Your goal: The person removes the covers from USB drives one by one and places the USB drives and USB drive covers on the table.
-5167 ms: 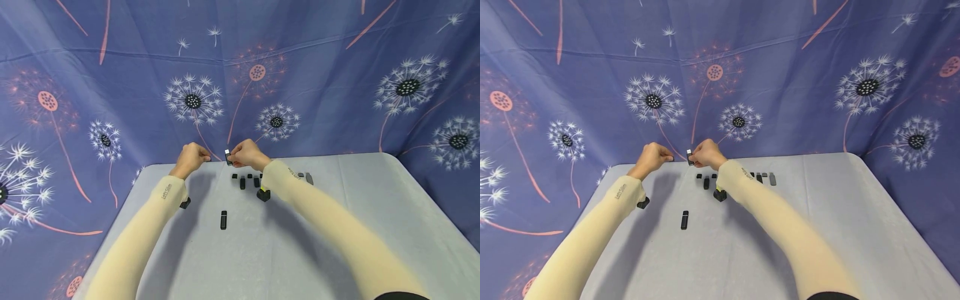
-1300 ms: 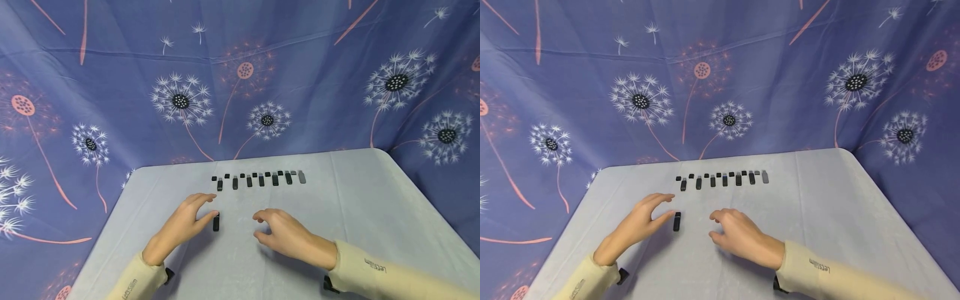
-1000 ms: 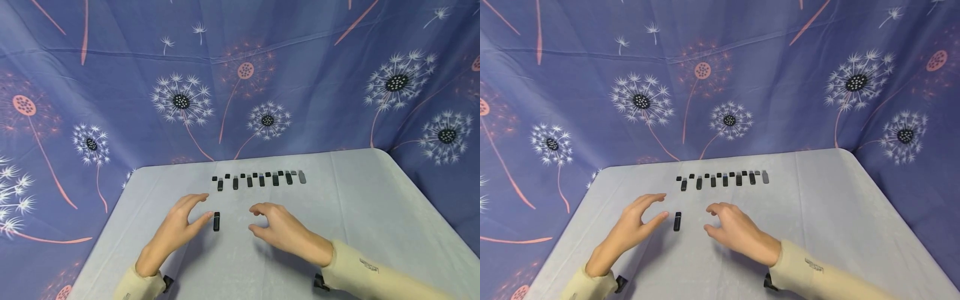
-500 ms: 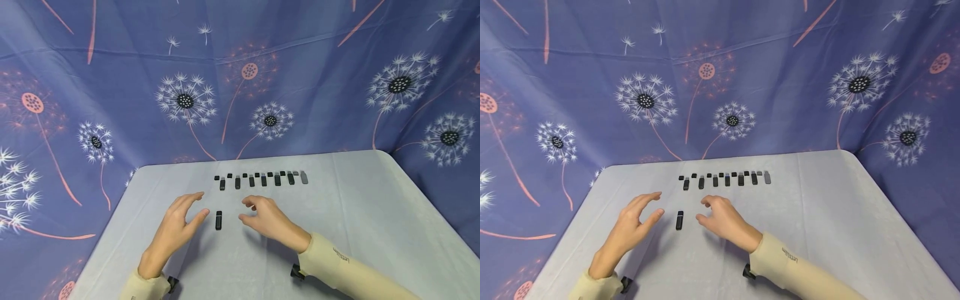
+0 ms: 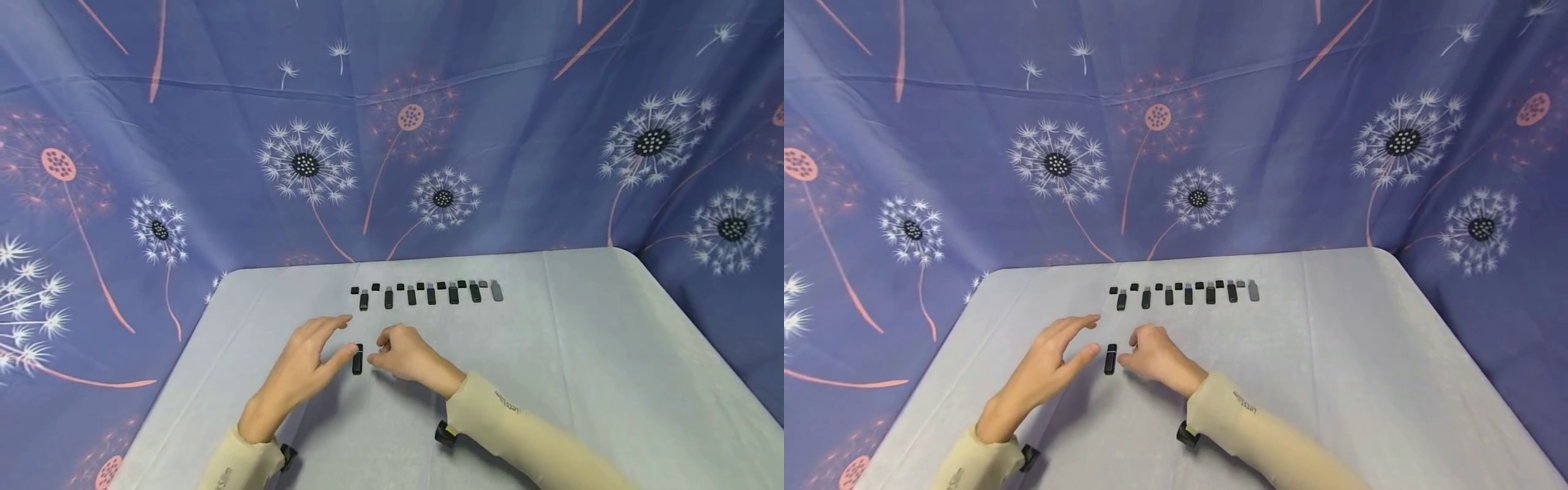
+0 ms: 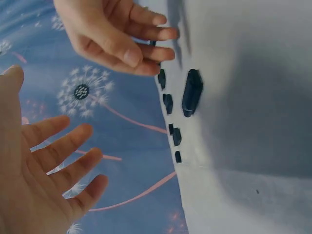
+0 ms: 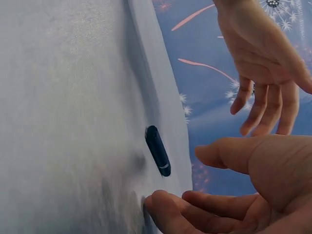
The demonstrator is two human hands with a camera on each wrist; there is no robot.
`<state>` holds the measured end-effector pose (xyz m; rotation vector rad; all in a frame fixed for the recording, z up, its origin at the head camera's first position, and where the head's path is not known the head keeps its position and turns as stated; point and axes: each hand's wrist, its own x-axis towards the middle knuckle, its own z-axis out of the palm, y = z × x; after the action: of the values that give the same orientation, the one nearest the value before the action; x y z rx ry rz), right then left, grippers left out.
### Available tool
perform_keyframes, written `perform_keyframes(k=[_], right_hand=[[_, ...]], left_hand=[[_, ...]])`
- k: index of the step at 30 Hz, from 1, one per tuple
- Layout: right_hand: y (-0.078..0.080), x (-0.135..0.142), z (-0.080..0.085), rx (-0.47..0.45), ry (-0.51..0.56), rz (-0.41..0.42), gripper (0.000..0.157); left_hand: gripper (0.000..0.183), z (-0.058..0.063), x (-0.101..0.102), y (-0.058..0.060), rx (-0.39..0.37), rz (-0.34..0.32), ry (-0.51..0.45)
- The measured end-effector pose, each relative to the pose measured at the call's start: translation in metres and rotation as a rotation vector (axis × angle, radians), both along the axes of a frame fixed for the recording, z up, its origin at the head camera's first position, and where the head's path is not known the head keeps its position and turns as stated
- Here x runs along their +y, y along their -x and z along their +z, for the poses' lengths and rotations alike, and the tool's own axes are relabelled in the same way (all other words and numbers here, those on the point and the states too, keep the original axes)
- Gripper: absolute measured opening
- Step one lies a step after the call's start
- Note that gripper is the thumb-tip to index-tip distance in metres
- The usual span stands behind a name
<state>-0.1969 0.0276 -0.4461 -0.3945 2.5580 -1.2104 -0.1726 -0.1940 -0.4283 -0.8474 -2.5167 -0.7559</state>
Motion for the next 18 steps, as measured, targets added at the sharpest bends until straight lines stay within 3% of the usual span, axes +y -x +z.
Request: perform_keyframes(k=[7, 18], right_hand=[[0.003, -0.021, -0.005, -0.005, -0.070, -0.005, 0.024], [0.008, -0.047, -0.016, 0.050, -0.087, -0.045, 0.054]], left_hand=[[0.051, -0.004, -0.007, -0.007, -0.036, 0.026, 0.042], [0.050, -0.003, -0.025, -0.018, -0.031, 0.054, 0.038]])
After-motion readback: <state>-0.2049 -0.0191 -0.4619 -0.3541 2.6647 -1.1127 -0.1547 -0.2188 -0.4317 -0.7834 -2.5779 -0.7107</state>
